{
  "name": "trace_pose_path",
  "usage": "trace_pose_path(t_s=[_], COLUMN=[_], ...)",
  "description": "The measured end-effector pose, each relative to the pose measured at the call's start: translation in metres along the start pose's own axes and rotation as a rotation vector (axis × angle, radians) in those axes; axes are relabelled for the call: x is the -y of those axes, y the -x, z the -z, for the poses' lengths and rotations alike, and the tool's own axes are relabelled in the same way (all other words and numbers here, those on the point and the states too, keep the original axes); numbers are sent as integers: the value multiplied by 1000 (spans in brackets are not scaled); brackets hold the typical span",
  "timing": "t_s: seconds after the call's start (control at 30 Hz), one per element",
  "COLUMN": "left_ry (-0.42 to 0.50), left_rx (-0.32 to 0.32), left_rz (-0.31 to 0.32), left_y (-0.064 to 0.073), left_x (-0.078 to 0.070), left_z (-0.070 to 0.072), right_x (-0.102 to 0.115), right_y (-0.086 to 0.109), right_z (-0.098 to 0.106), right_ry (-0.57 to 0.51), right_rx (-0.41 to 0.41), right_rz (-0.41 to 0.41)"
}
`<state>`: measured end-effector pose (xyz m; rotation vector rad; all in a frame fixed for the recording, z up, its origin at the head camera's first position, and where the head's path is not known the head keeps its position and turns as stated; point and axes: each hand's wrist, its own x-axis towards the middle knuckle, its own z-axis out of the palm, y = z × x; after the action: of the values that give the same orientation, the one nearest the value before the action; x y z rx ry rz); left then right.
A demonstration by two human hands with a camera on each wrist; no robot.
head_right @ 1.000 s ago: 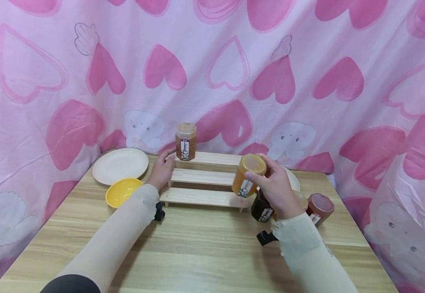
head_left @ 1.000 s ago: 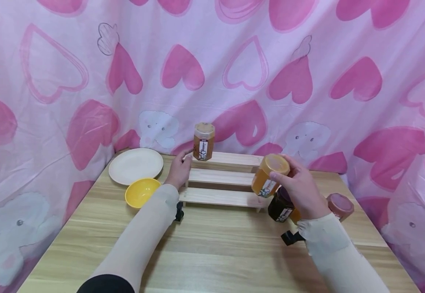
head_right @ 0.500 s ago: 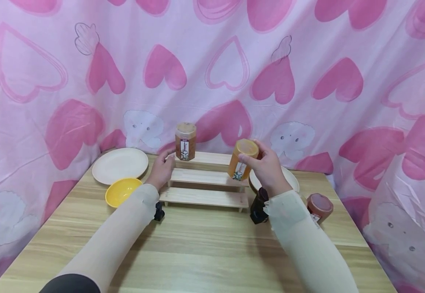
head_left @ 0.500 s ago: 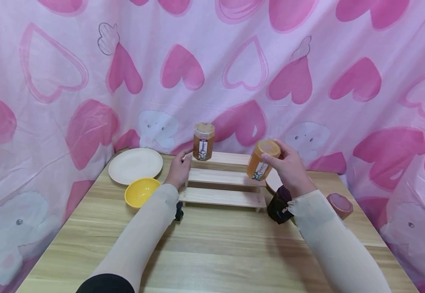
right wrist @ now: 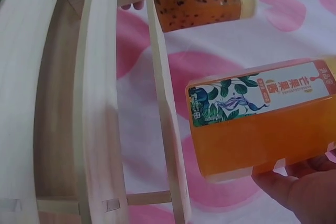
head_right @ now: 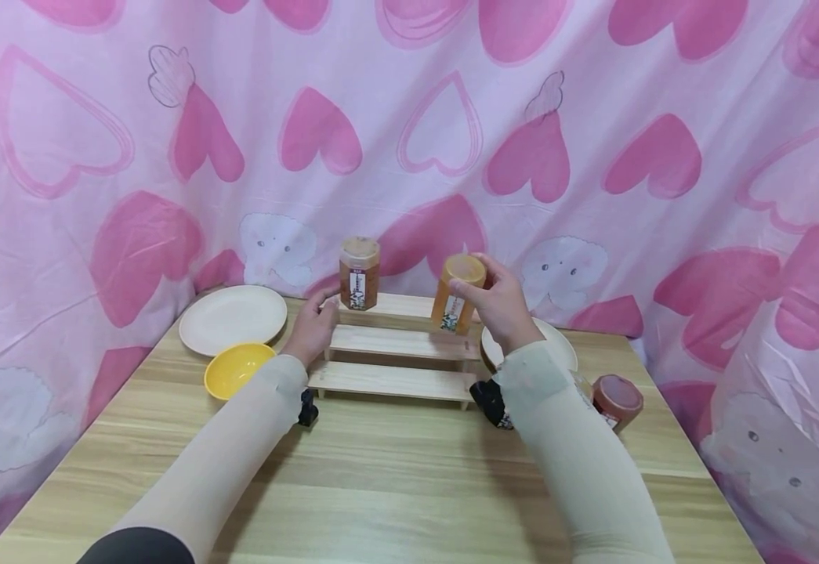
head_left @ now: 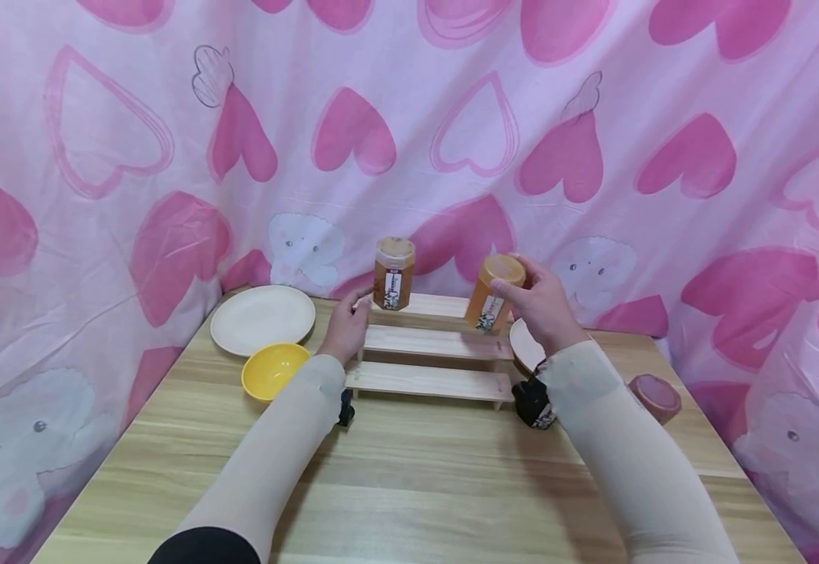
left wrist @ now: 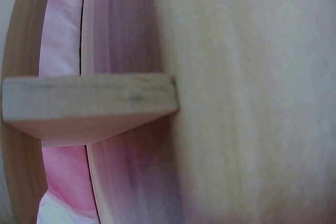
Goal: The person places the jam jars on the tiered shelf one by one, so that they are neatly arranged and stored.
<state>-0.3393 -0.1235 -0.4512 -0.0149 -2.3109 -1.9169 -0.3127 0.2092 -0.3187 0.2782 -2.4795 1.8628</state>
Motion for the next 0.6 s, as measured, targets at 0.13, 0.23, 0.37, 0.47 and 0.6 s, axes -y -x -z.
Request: trace_pose_path(t_s=[0.13,0.23,0.37,0.47,0.6], left_ry=[7,8,5,-2,-5], left_rx=[1,2,1,-5,-9], left_rz=[2,6,3,0,5], left_y=[1,1,1,1,1], left_x=[-1,0,0,-1,-2], left_z=[0,0,0,0,0], right_x=[-1,-3,-6,-8,-12], right_y=[-9,-15,-22,-27,-32], right_z=[-3,-7,-12,-13,-13], right_ry=[-14,-36,-53,-47,-44], right_rx=[-6,-11,-15,-18,-12], right_rz=[-24,-27,-19,-19,-24])
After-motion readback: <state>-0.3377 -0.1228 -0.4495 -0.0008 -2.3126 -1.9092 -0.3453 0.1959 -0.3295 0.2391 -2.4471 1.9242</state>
